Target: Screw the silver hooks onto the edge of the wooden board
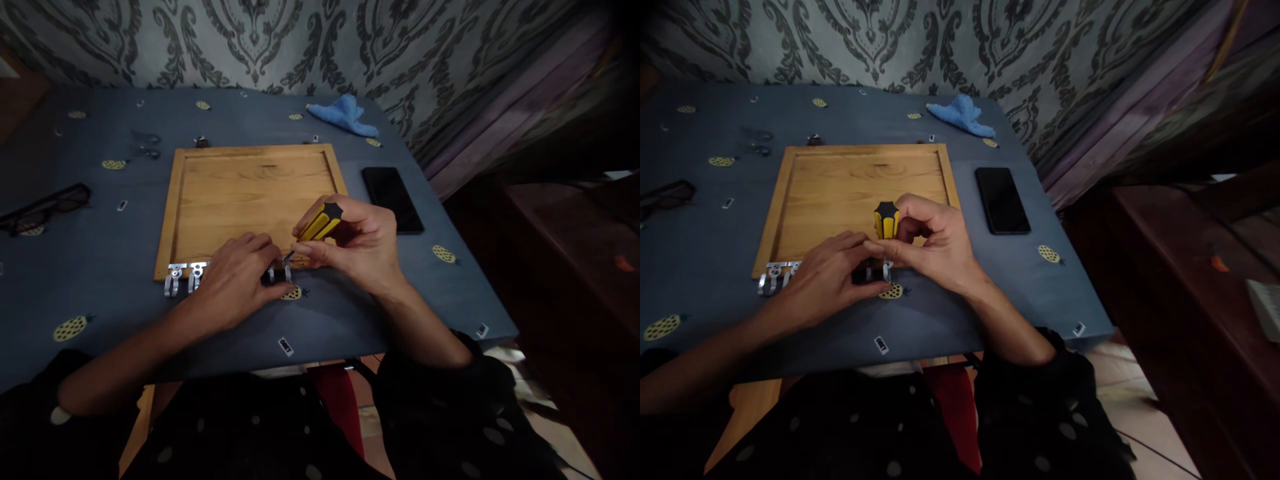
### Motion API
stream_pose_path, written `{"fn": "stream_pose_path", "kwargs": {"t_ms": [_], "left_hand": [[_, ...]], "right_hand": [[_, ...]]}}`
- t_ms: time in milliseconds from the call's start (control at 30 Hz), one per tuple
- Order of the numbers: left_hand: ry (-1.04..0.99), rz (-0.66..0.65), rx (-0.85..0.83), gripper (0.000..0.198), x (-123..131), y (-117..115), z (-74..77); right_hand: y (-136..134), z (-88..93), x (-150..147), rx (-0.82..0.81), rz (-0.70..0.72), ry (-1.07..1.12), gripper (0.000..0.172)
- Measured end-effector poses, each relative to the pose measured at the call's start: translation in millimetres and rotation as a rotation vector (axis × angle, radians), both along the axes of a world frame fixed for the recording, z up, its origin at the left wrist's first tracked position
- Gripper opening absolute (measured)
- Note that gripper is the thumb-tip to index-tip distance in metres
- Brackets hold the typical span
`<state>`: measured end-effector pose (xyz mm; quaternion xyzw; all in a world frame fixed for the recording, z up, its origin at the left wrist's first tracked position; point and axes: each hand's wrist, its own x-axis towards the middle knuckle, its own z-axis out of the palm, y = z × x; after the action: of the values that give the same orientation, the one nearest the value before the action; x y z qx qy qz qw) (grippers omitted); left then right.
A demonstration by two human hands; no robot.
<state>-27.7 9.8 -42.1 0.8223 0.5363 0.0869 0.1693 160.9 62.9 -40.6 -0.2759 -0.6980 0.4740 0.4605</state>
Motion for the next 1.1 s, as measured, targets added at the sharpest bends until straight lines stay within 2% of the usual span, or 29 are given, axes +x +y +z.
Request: {"fn": "stream_pose_path", "kwargs": {"t_ms": [267, 400, 933, 1100], "left_hand": [[0.04, -0.005, -0.011, 0.033, 0.3, -0.1, 2.0], [0.049, -0.016, -0.012, 0.033, 1.0, 1.2, 2.8], [0.028, -0.013, -0.011, 0.033, 0.4, 0.0, 2.0], [0.019, -0.013, 0.016, 0.032, -0.5, -0.2, 0.6]], "right_hand": [[-6.4, -1.0, -4.8, 0.094, -0.214, 0.024, 0.035], [-6.9, 1.8, -3.9, 0.097, -0.254, 0.076, 0.033], [-4.5, -5.3, -6.0, 0.048, -0.167, -0.002, 0.033], [-1.0, 1.0, -0.6, 0.003, -0.035, -0.027, 0.032]]}}
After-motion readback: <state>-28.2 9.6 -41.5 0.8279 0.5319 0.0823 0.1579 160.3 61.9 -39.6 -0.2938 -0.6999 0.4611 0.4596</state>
